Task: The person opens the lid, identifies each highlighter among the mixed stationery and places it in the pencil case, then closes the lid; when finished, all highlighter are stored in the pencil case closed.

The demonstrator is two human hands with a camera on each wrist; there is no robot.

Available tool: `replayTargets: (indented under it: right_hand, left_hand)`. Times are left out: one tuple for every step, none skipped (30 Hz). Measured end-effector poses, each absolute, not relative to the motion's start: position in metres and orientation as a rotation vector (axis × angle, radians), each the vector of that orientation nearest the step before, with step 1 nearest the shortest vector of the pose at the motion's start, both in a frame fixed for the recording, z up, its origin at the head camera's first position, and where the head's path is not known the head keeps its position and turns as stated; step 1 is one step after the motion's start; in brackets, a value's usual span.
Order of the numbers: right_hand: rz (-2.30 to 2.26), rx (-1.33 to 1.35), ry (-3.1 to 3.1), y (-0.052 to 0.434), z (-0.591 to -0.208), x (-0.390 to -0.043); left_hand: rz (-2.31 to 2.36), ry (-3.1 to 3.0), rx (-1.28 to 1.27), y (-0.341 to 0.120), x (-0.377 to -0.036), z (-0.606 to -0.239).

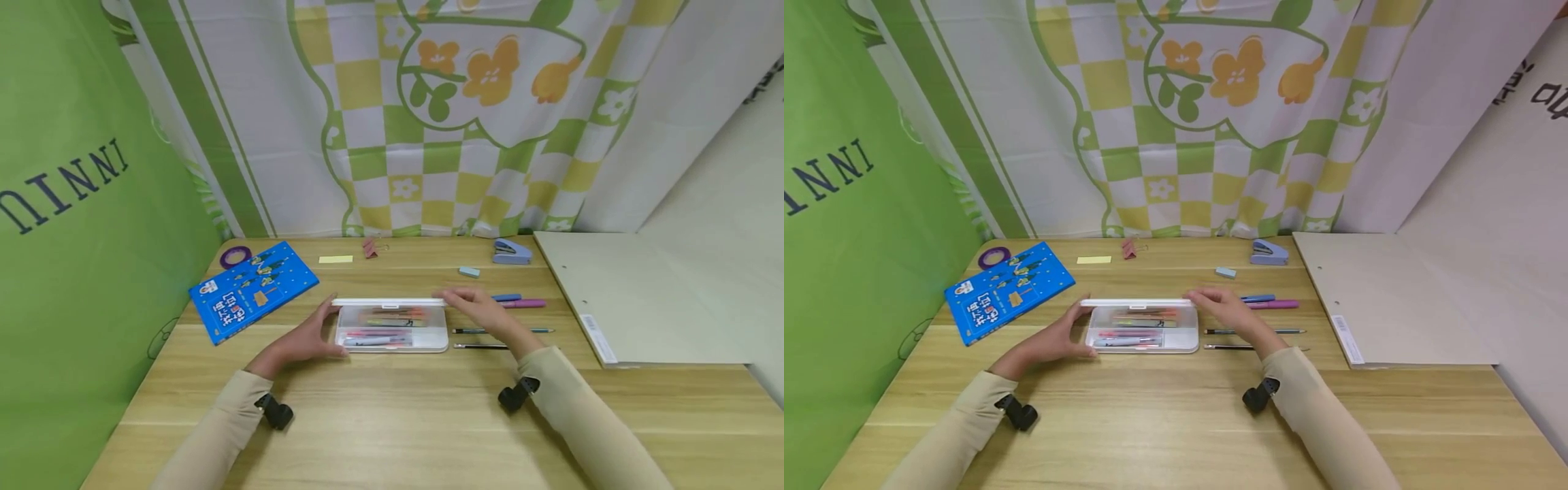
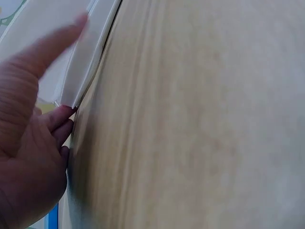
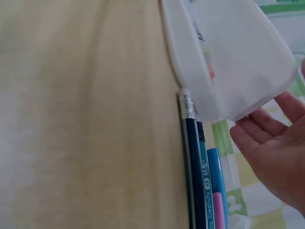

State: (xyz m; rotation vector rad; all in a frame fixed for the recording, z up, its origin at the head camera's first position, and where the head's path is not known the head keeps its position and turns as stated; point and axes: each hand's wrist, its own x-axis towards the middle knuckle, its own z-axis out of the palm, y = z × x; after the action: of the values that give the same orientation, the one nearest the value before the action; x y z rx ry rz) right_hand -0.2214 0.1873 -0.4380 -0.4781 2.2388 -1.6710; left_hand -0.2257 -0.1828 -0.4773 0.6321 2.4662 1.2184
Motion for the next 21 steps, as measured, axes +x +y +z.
replayTargets:
  right_hand:
    - [-1.629, -0.506, 2.254, 0.187, -0.439, -0.219]
    - [-1.579, -0.544, 2.278, 0.187, -0.439, -0.217]
    - [-1.537, -0.578, 2.297, 0.187, -0.44, -0.215]
    - [-1.49, -0.618, 2.318, 0.187, -0.441, -0.213]
    - [-1.442, -0.658, 2.342, 0.187, -0.442, -0.212]
    - [-1.393, -0.698, 2.369, 0.186, -0.442, -0.211]
    - [-1.352, -0.725, 2.39, 0.186, -0.443, -0.21]
    - [-1.317, -0.751, 2.411, 0.185, -0.443, -0.208]
    - [-1.283, -0.759, 2.431, 0.184, -0.443, -0.207]
    - [-1.241, -0.776, 2.456, 0.183, -0.443, -0.206]
    - [-1.211, -0.783, 2.476, 0.183, -0.443, -0.205]
    - [-1.182, -0.789, 2.5, 0.182, -0.442, -0.204]
    - [-1.162, -0.79, 2.514, 0.181, -0.442, -0.204]
    - [-1.139, -0.796, 2.53, 0.18, -0.442, -0.203]
    - [-1.115, -0.8, 2.544, 0.179, -0.441, -0.203]
    - [-1.096, -0.804, 2.554, 0.178, -0.441, -0.202]
    - [-1.085, -0.804, 2.56, 0.178, -0.441, -0.201]
    - [-1.069, -0.807, 2.571, 0.177, -0.44, -0.201]
    - [-1.058, -0.811, 2.58, 0.177, -0.44, -0.201]
    - [-1.045, -0.814, 2.589, 0.176, -0.44, -0.2]
    - [-1.032, -0.817, 2.599, 0.175, -0.439, -0.2]
  left_hand:
    - [1.217, 2.453, 0.64, -0.183, -0.226, -0.477]
    - [1.215, 2.439, 0.643, -0.184, -0.225, -0.477]
    - [1.221, 2.42, 0.655, -0.184, -0.225, -0.476]
    - [1.22, 2.406, 0.665, -0.185, -0.224, -0.475]
    - [1.218, 2.395, 0.667, -0.185, -0.224, -0.473]
    - [1.214, 2.387, 0.67, -0.186, -0.223, -0.472]
    - [1.209, 2.381, 0.67, -0.186, -0.223, -0.471]
    - [1.204, 2.38, 0.675, -0.187, -0.222, -0.47]
    - [1.199, 2.381, 0.677, -0.187, -0.222, -0.469]
    - [1.188, 2.387, 0.673, -0.188, -0.222, -0.468]
    - [1.182, 2.392, 0.67, -0.188, -0.221, -0.468]
    - [1.171, 2.403, 0.676, -0.188, -0.221, -0.467]
    - [1.161, 2.414, 0.685, -0.188, -0.221, -0.467]
    - [1.152, 2.426, 0.694, -0.188, -0.221, -0.467]
    - [1.144, 2.435, 0.698, -0.188, -0.221, -0.467]
    - [1.136, 2.442, 0.702, -0.186, -0.219, -0.463]
    - [1.128, 2.449, 0.711, -0.184, -0.216, -0.457]
    - [1.12, 2.457, 0.715, -0.184, -0.216, -0.457]
    - [1.118, 2.46, 0.721, -0.184, -0.216, -0.457]
    - [1.114, 2.463, 0.723, -0.184, -0.216, -0.457]
    - [1.108, 2.464, 0.722, -0.184, -0.215, -0.456]
